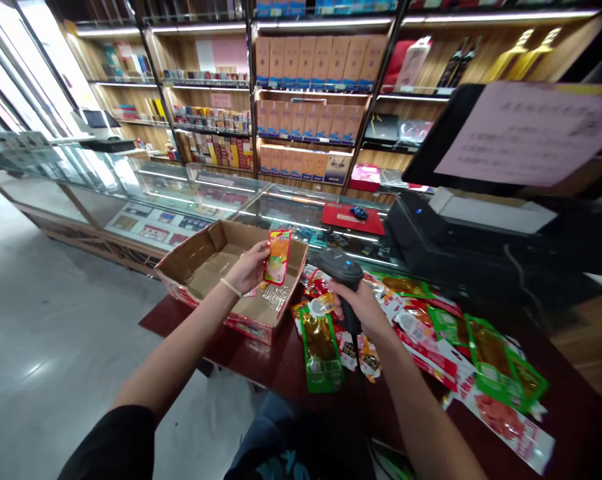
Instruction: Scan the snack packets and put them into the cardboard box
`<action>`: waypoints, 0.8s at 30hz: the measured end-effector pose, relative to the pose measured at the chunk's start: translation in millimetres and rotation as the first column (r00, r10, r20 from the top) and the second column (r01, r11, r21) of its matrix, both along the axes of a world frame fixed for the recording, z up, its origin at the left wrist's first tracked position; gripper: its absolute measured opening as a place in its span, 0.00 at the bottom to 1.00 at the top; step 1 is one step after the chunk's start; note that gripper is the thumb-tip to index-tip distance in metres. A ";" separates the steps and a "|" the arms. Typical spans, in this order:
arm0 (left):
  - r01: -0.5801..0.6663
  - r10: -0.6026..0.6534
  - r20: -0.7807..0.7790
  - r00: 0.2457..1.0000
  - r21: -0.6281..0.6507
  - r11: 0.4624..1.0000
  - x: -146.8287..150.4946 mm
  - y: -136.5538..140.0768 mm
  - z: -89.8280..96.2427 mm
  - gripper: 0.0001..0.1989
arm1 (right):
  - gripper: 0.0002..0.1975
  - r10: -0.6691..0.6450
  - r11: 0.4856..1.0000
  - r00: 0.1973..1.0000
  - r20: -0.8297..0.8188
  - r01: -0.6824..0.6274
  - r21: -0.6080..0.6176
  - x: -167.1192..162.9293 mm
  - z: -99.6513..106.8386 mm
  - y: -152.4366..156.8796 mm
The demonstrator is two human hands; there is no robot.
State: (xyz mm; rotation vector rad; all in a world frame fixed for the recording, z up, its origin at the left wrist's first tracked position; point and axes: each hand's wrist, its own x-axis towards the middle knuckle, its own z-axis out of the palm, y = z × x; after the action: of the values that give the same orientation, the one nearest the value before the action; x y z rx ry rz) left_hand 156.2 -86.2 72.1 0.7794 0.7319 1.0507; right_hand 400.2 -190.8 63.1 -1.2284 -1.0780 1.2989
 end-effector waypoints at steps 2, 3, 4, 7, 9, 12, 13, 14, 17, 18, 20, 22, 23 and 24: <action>0.103 -0.102 0.032 0.994 -0.031 0.994 22.4 -10.6 4.1 0.05 | 0.19 -0.052 0.999 0.999 -0.010 0.053 0.013 13.1 3.0 -14.5; 0.149 -0.148 0.030 0.989 -0.035 0.988 33.0 -16.7 5.4 0.03 | 0.19 -0.073 0.997 0.997 -0.015 0.074 0.019 19.2 3.5 -21.8; 0.187 -0.187 0.013 0.982 -0.032 0.982 43.2 -23.4 6.4 0.06 | 0.20 -0.094 0.995 0.995 -0.018 0.094 0.023 24.8 3.4 -29.0; 0.244 -0.241 -0.092 0.966 0.018 0.970 70.3 -45.8 6.4 0.17 | 0.20 -0.142 0.990 0.990 -0.017 0.143 0.019 39.1 -0.6 -50.7; 0.274 -0.267 -0.116 0.957 0.046 0.961 84.9 -60.0 3.7 0.24 | 0.20 -0.184 0.983 0.983 0.000 0.184 0.021 46.6 -5.6 -65.4; 0.323 -0.321 -0.048 0.946 0.045 0.945 101.5 -76.2 -4.5 0.36 | 0.20 -0.261 0.965 0.965 0.026 0.260 0.041 55.8 -14.4 -86.9; 0.332 -0.332 -0.019 0.943 0.039 0.942 105.9 -80.3 -8.4 0.39 | 0.21 -0.280 0.959 0.960 0.029 0.278 0.046 58.5 -17.4 -93.6; 0.338 -0.338 0.006 0.941 0.034 0.941 110.0 -83.9 -12.8 0.42 | 0.21 -0.295 0.955 0.955 0.033 0.293 0.047 61.1 -20.4 -100.1; 0.373 -0.373 0.053 0.926 0.002 0.928 121.2 -94.2 -30.1 0.39 | 0.21 -0.324 0.946 0.945 0.045 0.322 0.039 67.4 -29.1 -117.8; 0.392 -0.391 0.059 0.919 -0.022 0.920 125.0 -97.7 -37.3 0.34 | 0.21 -0.334 0.942 0.941 0.051 0.333 0.038 68.7 -32.1 -123.1; 0.394 -0.390 0.065 0.918 -0.054 0.918 132.6 -104.8 -53.7 0.24 | 0.22 -0.356 0.934 0.932 0.066 0.354 0.040 69.9 -38.7 -132.9; 0.313 -0.312 0.047 0.949 -0.024 0.949 139.3 -110.6 -71.7 0.20 | 0.23 -0.372 0.928 0.925 0.073 0.371 0.037 69.1 -45.9 -141.2; 0.255 -0.255 0.026 0.967 0.013 0.967 141.9 -112.6 -80.5 0.19 | 0.24 -0.377 0.926 0.923 0.073 0.376 0.035 68.1 -49.6 -144.6; 0.196 -0.196 0.001 0.981 0.055 0.979 144.0 -113.7 -88.7 0.20 | 0.24 -0.378 0.926 0.923 0.070 0.377 0.033 66.8 -53.3 -147.5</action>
State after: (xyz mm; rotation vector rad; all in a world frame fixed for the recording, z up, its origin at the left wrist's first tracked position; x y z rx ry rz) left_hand 300.2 -199.9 -16.6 0.8766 0.6093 0.8973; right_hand 467.0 -338.3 9.8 -1.4000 -0.8484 0.9504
